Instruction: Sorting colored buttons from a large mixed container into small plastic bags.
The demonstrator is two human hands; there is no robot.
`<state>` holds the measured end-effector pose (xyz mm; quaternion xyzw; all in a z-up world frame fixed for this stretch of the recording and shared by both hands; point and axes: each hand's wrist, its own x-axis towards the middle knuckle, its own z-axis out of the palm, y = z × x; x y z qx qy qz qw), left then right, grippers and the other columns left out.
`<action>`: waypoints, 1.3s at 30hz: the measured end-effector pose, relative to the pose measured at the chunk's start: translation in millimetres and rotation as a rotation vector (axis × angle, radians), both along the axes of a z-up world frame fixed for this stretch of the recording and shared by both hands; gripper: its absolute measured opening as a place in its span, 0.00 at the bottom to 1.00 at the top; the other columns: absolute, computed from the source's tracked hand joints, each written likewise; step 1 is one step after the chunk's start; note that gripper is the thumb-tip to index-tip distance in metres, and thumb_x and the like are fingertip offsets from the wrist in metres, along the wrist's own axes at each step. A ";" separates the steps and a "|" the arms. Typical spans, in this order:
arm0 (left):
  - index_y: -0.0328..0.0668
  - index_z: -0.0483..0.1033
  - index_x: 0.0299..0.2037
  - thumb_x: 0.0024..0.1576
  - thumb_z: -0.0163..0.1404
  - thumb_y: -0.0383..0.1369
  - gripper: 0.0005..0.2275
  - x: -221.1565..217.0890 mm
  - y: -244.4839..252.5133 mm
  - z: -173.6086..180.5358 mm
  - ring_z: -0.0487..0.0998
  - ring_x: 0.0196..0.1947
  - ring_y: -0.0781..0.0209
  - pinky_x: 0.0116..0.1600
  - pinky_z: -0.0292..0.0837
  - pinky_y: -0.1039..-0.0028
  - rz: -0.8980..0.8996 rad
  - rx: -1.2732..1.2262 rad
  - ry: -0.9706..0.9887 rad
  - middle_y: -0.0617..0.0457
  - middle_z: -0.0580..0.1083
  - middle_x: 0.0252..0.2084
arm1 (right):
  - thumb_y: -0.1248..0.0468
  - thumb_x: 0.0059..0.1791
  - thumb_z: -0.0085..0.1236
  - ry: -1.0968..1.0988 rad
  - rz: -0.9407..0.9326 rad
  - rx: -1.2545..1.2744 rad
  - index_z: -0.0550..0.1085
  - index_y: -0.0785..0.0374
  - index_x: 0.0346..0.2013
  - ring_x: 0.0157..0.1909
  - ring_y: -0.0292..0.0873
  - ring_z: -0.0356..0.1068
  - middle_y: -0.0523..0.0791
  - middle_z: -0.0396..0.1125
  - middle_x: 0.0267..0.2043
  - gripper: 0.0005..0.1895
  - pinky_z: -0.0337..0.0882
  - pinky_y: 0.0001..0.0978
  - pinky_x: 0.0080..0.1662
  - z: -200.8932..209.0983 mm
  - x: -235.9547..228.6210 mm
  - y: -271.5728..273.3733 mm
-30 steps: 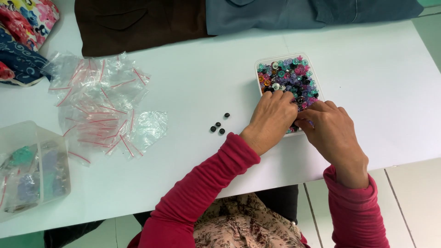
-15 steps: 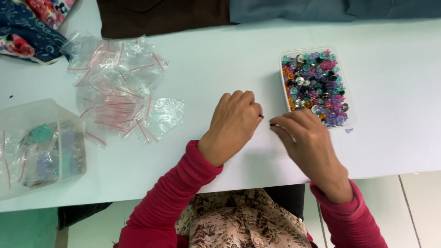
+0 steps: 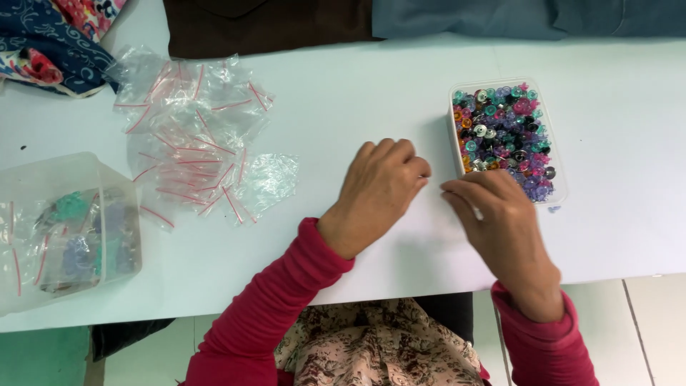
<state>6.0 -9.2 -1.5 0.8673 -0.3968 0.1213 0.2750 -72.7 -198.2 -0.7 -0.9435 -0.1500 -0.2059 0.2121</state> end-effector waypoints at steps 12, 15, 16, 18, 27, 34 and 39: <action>0.64 0.74 0.21 0.47 0.62 0.31 0.10 8.4 -125.8 -47.5 0.71 0.38 0.59 0.42 0.63 0.69 0.078 0.358 -0.213 0.60 0.71 0.36 | 0.59 0.49 0.65 0.347 -0.331 -0.242 0.84 0.52 0.37 0.41 0.51 0.68 0.43 0.71 0.36 0.05 0.69 0.46 0.38 -26.1 0.9 -86.7; 0.62 0.73 0.21 0.47 0.62 0.29 0.11 9.7 -124.0 -52.3 0.69 0.35 0.59 0.41 0.62 0.69 0.057 0.322 -0.242 0.60 0.70 0.34 | 0.59 0.49 0.65 0.319 -0.291 -0.284 0.84 0.51 0.35 0.39 0.51 0.68 0.43 0.71 0.37 0.04 0.70 0.45 0.39 -31.6 4.4 -91.2; 0.62 0.73 0.21 0.47 0.62 0.29 0.11 9.3 -122.6 -53.8 0.69 0.35 0.59 0.41 0.62 0.69 0.057 0.324 -0.240 0.60 0.70 0.34 | 0.59 0.49 0.65 0.321 -0.291 -0.282 0.84 0.51 0.35 0.39 0.51 0.68 0.43 0.71 0.37 0.04 0.70 0.45 0.39 -32.2 4.2 -90.6; 0.57 0.74 0.21 0.47 0.61 0.25 0.11 9.5 -119.5 -55.8 0.70 0.34 0.59 0.41 0.63 0.69 0.057 0.250 -0.298 0.58 0.70 0.32 | 0.59 0.50 0.64 0.295 -0.290 -0.279 0.83 0.53 0.34 0.38 0.51 0.69 0.43 0.72 0.37 0.04 0.70 0.44 0.41 -32.2 4.6 -89.0; 0.49 0.74 0.26 0.54 0.65 0.40 0.12 -3.4 -74.4 -8.9 0.70 0.35 0.58 0.41 0.64 0.67 0.056 0.115 -0.330 0.56 0.69 0.33 | 0.68 0.54 0.66 0.054 -0.225 -0.008 0.81 0.63 0.39 0.45 0.49 0.69 0.45 0.72 0.42 0.01 0.68 0.41 0.42 -11.8 -4.7 -62.3; 0.35 0.82 0.30 0.50 0.64 0.29 0.05 -4.5 15.3 -0.3 0.72 0.26 0.52 0.35 0.60 0.65 0.045 0.136 0.015 0.47 0.72 0.26 | 0.63 0.50 0.68 -0.074 -0.018 -0.039 0.81 0.57 0.36 0.41 0.46 0.71 0.43 0.70 0.35 0.03 0.71 0.37 0.42 -37.8 14.3 12.4; 0.38 0.84 0.38 0.55 0.60 0.32 0.07 -1.2 51.6 -31.9 0.75 0.28 0.55 0.37 0.62 0.67 0.170 0.305 0.257 0.49 0.75 0.28 | 0.65 0.47 0.67 -0.044 0.037 -0.148 0.81 0.58 0.31 0.35 0.41 0.68 0.41 0.68 0.29 0.01 0.67 0.31 0.37 -70.9 26.9 54.1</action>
